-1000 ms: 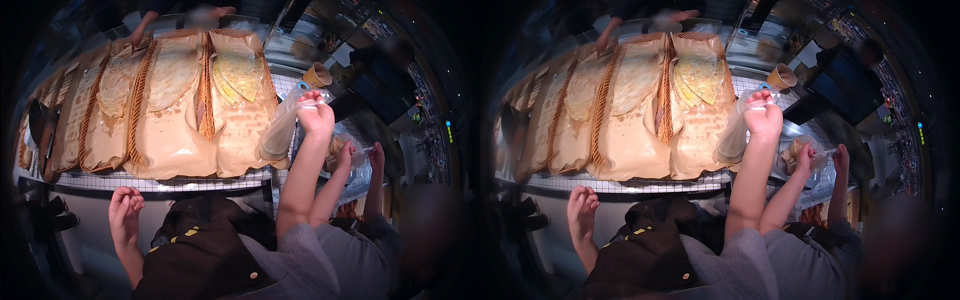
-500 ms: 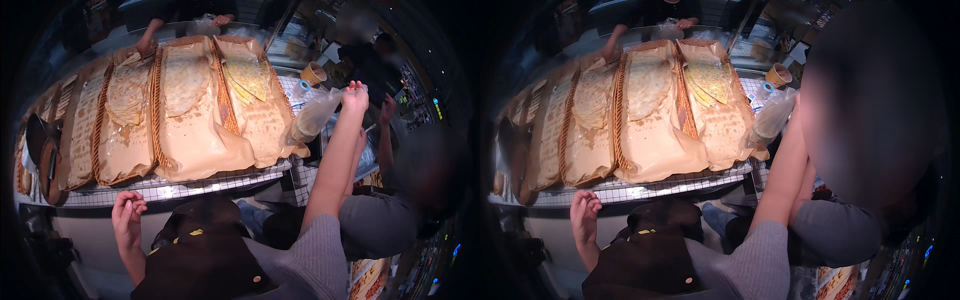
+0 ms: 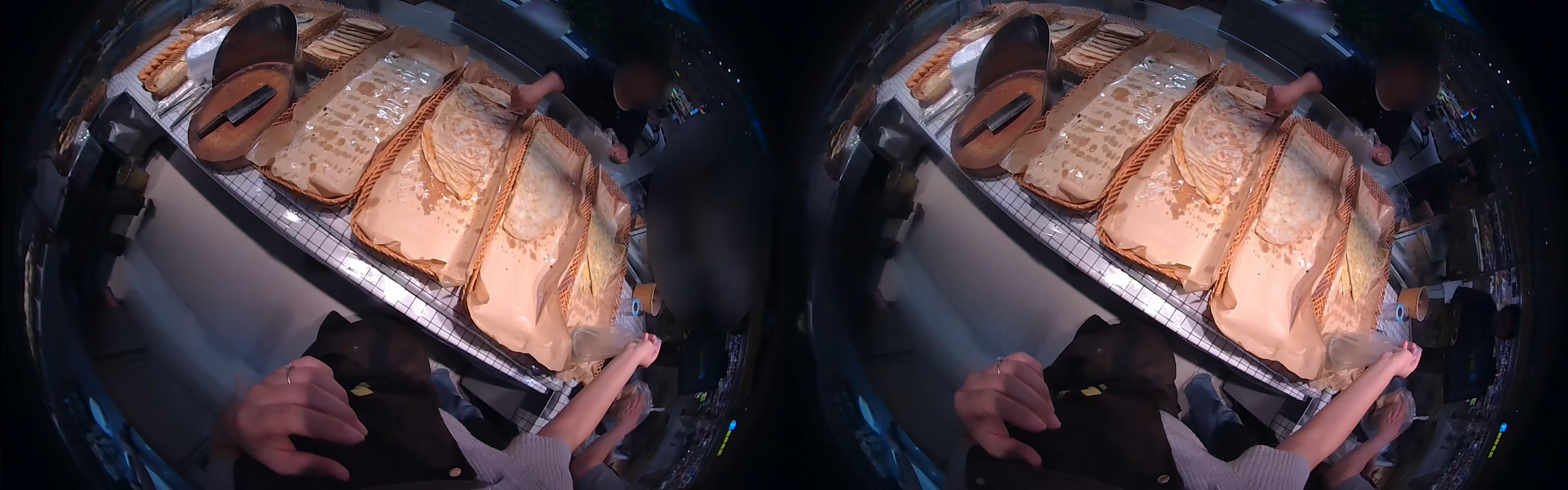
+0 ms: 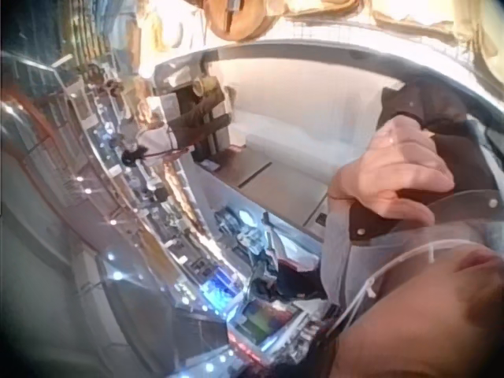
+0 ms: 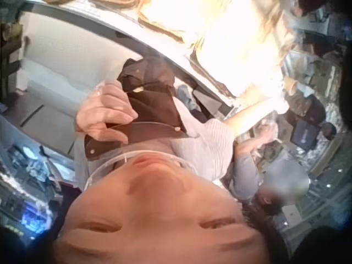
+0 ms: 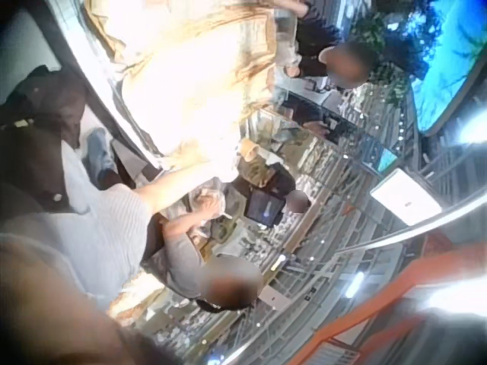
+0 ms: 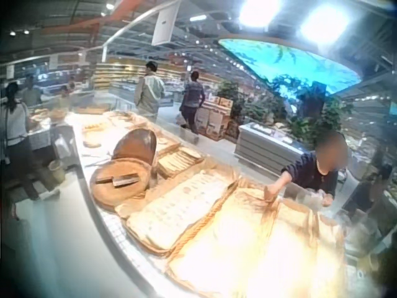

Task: The person selects a flatbread from a display basket, places it on a wooden cutting board, and uses a cleaver and tongs to cut it into smaller pieces. The person then transfers the cut pieces into a plastic bag.

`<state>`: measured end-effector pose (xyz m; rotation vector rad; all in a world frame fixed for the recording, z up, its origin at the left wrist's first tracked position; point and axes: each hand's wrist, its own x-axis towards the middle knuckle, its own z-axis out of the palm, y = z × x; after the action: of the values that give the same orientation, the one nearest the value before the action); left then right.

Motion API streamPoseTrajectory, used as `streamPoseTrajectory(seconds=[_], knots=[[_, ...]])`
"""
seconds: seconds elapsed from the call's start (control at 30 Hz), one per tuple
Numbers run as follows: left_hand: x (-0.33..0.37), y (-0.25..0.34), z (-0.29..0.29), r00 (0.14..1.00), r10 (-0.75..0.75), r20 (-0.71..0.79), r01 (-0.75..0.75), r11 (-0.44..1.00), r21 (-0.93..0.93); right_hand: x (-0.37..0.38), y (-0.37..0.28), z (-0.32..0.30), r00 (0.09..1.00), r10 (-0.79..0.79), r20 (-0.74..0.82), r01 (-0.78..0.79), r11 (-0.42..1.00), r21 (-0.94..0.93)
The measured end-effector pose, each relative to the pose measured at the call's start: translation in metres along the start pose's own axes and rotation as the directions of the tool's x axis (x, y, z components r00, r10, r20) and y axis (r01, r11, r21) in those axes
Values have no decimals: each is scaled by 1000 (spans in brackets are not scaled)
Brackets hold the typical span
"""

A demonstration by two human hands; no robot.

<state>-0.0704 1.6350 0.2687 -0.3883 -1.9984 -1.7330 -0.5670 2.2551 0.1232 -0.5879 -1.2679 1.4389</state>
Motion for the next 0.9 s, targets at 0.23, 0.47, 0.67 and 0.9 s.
streamPoseTrajectory(seconds=[0.23, 0.47, 0.67, 0.9], knots=[[34, 16, -54, 952, 278, -125, -261, 955, 138, -79, 17, 9, 983, -180, 26, 136, 629, -765], [67, -18, -152, 947, 315, -61, -296, 932, 210, -279, -41, 89, 960, -224, 168, 279, 741, -611], [122, -47, -223, 926, 126, -357, -92, 990, 110, -532, -79, 172, 686, -102, 720, 359, 909, -213], [116, -75, -313, 900, 367, -236, -296, 911, 287, -804, -164, 166, 8, 162, 987, -102, 982, -161]])
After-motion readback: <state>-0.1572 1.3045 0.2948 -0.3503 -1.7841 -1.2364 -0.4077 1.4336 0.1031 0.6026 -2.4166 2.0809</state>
